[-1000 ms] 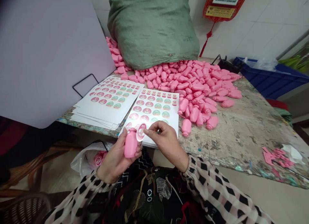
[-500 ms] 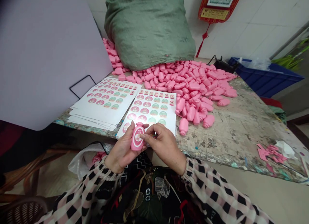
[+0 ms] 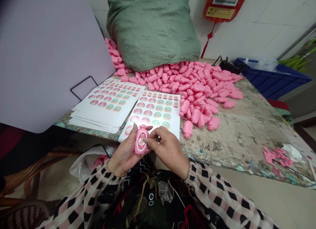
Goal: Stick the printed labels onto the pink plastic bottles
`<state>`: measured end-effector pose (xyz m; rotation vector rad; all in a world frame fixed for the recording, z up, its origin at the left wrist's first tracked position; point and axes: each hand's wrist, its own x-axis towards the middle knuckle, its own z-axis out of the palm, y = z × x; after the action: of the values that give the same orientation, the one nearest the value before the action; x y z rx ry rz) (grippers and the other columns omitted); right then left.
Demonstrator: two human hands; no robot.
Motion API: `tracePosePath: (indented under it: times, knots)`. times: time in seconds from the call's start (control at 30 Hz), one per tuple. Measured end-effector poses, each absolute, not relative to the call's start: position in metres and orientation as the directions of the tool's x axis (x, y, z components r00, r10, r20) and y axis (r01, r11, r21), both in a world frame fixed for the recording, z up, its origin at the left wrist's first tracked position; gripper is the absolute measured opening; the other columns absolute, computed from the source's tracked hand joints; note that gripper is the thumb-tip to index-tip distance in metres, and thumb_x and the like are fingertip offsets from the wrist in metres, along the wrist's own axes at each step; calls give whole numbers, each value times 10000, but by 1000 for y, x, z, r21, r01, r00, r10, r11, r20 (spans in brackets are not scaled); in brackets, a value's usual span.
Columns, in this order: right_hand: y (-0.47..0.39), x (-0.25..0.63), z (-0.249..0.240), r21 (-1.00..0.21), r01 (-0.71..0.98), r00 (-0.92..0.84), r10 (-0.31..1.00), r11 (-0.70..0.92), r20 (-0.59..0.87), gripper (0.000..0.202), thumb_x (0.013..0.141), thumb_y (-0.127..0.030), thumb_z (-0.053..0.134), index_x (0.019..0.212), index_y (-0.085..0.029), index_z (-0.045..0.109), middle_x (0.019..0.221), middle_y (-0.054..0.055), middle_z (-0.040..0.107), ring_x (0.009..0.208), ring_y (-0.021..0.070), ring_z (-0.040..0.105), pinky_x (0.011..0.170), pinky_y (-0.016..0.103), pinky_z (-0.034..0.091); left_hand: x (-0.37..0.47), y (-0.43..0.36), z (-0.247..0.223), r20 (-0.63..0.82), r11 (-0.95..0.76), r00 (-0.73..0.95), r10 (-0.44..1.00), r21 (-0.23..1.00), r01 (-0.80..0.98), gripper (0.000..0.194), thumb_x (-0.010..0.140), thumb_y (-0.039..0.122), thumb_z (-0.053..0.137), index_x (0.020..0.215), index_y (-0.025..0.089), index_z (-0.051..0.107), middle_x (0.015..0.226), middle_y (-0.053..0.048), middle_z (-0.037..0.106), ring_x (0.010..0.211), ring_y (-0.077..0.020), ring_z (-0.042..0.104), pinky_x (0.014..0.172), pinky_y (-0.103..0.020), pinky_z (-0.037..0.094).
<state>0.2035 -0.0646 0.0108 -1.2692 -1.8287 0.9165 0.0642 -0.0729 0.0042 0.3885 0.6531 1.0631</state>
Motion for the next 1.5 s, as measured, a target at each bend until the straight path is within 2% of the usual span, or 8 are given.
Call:
tracePosePath:
  times: [0.2, 0.33, 0.47, 0.8, 0.97, 1.27, 1.4, 1.5]
  knots:
    - [-65, 207, 8, -843, 479, -253, 958, 247, 137, 195, 789, -397, 598, 745, -208, 579, 753, -10, 599, 712, 132, 552, 642, 251, 397, 62, -77, 6, -289, 410, 291, 912, 652, -638, 489, 760, 620, 471, 1022, 209, 517, 818, -7, 532, 662, -111, 542, 566, -237, 454]
    - [-67, 208, 9, -828, 501, -273, 954, 252, 125, 184, 797, -383, 588, 749, -205, 582, 759, -7, 608, 712, 128, 549, 635, 244, 392, 56, -82, 8, -320, 456, 335, 886, 732, -507, 487, 696, 207, 693, 1100, 263, 426, 819, 36, 517, 676, -78, 521, 642, -217, 417]
    - [-65, 216, 12, -813, 524, -384, 923, 255, 42, 196, 838, -385, 530, 772, -208, 582, 722, -24, 619, 666, 115, 543, 601, 231, 375, 49, -85, 8, -334, 491, 388, 859, 750, -444, 574, 640, 23, 589, 1125, 262, 395, 770, 49, 508, 650, -65, 500, 634, -202, 383]
    - [-61, 216, 13, -813, 541, -208, 971, 213, 116, 321, 719, -484, 634, 889, -229, 540, 729, -36, 566, 639, 117, 502, 558, 223, 365, 66, -87, 4, -314, 525, 442, 840, 674, -519, 412, 677, 65, 602, 1015, 231, 434, 855, 12, 564, 707, -104, 573, 713, -289, 461]
    - [-60, 219, 0, -823, 529, -189, 974, 208, 125, 268, 814, -484, 521, 828, -216, 519, 684, -43, 542, 599, 105, 487, 549, 219, 358, 67, -94, 1, -355, 493, 384, 852, 792, -360, 325, 760, 254, 613, 1027, 227, 431, 747, 12, 584, 549, -118, 571, 535, -275, 480]
    - [-45, 291, -14, -119, 991, 71, 988, -55, 134, 319, 857, -411, 426, 1074, -198, 522, 1057, 107, 544, 762, 217, 568, 556, 290, 317, -23, -132, -43, -420, 396, -184, 889, 906, -150, 337, 795, 497, 513, 955, 202, 482, 511, 54, 528, 356, -88, 435, 321, -171, 289]
    - [-49, 292, -24, -40, 994, 102, 994, -100, 47, 360, 865, -412, 390, 1123, -181, 488, 1042, 123, 573, 729, 231, 586, 539, 295, 301, -68, -152, -78, -457, 541, -390, 799, 830, 134, 423, 766, 537, 516, 1003, 187, 524, 550, 24, 561, 441, -153, 535, 388, -232, 385]
    - [-50, 295, -25, -57, 991, 124, 992, -122, 29, 374, 860, -396, 390, 1154, -185, 484, 951, 107, 624, 717, 243, 595, 543, 301, 300, -90, -160, -97, -341, 560, -471, 813, 679, 474, 581, 728, 543, 561, 1160, 157, 511, 913, -92, 657, 758, -232, 632, 641, -325, 491]
